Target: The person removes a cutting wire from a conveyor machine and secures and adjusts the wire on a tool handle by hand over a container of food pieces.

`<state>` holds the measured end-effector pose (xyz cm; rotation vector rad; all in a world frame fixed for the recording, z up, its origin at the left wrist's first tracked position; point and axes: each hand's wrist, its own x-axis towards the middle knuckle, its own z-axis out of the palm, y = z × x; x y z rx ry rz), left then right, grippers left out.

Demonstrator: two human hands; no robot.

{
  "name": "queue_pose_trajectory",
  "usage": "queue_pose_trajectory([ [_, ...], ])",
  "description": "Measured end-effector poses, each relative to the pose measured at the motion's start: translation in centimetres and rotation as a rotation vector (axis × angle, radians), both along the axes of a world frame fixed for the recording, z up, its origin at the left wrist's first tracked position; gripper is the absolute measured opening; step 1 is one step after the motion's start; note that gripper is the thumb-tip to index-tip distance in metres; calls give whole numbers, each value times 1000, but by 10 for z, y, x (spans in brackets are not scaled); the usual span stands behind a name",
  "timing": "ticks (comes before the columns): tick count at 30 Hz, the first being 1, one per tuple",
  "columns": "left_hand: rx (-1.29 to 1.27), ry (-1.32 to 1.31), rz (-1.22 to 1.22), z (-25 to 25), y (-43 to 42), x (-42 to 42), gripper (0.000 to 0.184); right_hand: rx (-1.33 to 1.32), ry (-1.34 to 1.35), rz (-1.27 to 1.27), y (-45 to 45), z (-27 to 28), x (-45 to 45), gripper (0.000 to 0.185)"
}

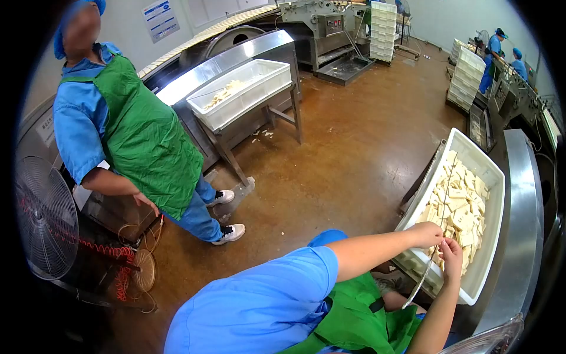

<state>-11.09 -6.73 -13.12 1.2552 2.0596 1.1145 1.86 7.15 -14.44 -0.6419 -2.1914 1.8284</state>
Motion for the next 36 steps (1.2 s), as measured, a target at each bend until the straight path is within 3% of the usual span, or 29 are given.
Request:
queue_pose_trajectory([
  [8, 15, -2, -15, 0, -1, 0, 33, -1, 40, -28, -1, 1, 0, 10],
  [36, -36, 43, -23, 4, -2, 2, 27, -16, -48, -30, 1, 1, -2, 7],
])
